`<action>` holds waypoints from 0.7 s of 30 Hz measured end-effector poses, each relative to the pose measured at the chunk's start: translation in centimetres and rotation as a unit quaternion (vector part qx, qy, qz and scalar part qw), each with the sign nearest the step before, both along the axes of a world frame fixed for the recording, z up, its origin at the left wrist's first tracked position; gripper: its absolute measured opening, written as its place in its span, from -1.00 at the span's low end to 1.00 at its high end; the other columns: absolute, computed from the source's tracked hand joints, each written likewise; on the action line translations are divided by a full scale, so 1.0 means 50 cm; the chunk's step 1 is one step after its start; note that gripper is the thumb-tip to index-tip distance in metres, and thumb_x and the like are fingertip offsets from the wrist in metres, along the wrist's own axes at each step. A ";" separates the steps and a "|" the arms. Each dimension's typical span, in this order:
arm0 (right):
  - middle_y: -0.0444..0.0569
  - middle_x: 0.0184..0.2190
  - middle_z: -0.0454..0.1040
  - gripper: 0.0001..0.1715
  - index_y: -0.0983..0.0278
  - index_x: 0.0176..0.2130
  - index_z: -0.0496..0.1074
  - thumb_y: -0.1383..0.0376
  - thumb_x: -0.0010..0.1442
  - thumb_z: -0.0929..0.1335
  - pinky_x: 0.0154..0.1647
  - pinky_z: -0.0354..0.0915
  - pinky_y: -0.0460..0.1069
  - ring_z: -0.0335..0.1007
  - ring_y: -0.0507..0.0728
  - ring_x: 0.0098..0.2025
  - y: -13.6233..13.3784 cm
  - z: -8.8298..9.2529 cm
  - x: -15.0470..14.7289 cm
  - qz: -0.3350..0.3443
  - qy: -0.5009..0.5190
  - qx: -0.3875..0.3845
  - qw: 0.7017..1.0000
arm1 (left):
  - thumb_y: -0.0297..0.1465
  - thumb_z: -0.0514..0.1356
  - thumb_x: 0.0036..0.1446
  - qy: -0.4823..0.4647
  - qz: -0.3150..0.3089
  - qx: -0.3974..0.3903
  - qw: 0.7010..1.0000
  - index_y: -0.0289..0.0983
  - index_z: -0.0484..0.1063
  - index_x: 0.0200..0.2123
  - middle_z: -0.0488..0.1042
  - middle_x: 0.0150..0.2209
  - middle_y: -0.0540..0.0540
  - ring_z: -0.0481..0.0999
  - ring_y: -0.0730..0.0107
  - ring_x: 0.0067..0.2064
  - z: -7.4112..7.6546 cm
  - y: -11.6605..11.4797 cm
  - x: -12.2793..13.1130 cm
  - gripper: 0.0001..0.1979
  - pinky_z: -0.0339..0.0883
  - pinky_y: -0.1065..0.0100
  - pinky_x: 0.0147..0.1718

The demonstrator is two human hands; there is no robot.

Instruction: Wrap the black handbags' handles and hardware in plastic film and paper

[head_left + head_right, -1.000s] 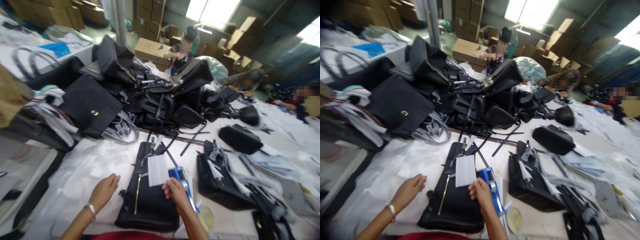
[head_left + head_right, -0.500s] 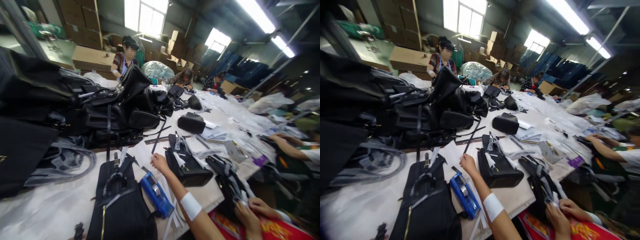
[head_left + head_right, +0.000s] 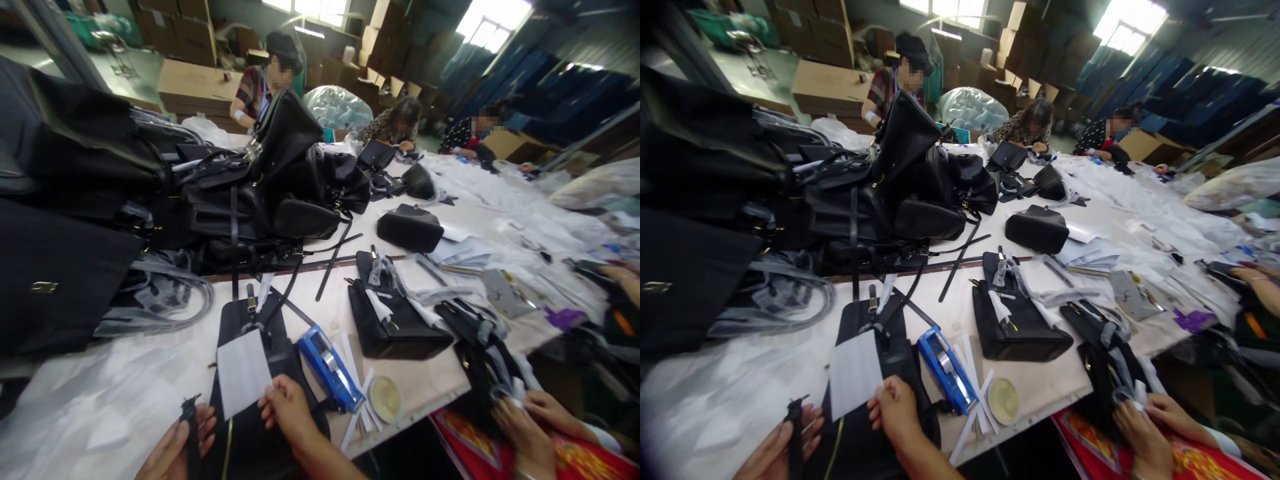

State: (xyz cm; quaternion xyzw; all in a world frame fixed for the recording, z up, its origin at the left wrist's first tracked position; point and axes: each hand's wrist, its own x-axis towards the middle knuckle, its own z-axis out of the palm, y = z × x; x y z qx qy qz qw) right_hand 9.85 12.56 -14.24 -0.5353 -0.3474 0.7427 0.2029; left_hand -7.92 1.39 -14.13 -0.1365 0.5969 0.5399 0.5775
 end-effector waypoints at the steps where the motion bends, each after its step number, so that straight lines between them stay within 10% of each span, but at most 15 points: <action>1: -0.14 -0.55 0.42 -0.56 0.29 -0.46 0.28 -0.04 -0.02 0.36 -0.69 0.12 -0.18 0.23 -0.08 -0.65 -0.012 -0.003 0.001 -0.005 0.010 -0.006 1.000 | -0.21 0.37 -0.15 0.008 0.008 0.017 1.000 -0.17 0.43 -0.07 0.55 -0.05 -0.08 0.49 0.14 0.00 0.011 0.000 0.007 -0.48 0.47 0.24 -0.12; 7: -0.06 -0.47 0.48 -0.56 0.31 -0.41 0.31 -0.01 -0.01 0.39 -0.59 0.21 -0.16 0.32 -0.05 -0.57 -0.056 0.014 -0.018 0.078 0.098 -0.051 0.991 | -0.24 0.25 0.07 0.077 0.000 0.119 0.990 -0.27 0.49 -0.06 0.52 -0.01 -0.13 0.39 0.19 0.11 0.070 0.006 0.036 -0.64 0.14 0.21 0.18; 13: -0.10 -0.52 0.48 -0.64 0.29 -0.42 0.26 0.06 -0.05 0.36 -0.69 0.10 -0.18 0.26 -0.07 -0.65 -0.079 0.010 -0.036 0.234 0.062 -0.079 0.967 | -0.24 0.28 0.04 0.038 0.026 0.136 0.990 -0.27 0.41 0.05 0.55 -0.08 -0.19 0.52 0.13 -0.06 0.084 -0.018 0.034 -0.51 0.32 0.16 0.00; 18: -0.12 -0.55 0.45 -0.86 0.29 -0.41 0.33 0.24 0.02 0.29 -0.64 0.12 -0.14 0.30 -0.01 -0.62 -0.039 0.030 -0.018 0.385 -0.061 0.018 0.921 | -0.25 0.27 0.04 0.087 -0.014 0.126 0.988 -0.23 0.43 0.02 0.55 -0.06 -0.17 0.51 0.15 -0.04 0.083 -0.020 0.029 -0.55 0.34 0.20 -0.03; 21: -0.01 -0.34 0.50 -0.85 0.25 -0.30 0.39 0.25 0.07 0.31 -0.40 0.26 -0.04 0.41 0.10 -0.39 -0.008 0.087 -0.013 0.310 -0.154 0.233 0.909 | -0.27 0.29 -0.01 0.174 -0.034 0.110 0.978 -0.25 0.52 -0.09 0.56 -0.07 -0.15 0.45 0.13 0.04 0.074 -0.013 0.024 -0.62 0.25 0.23 0.08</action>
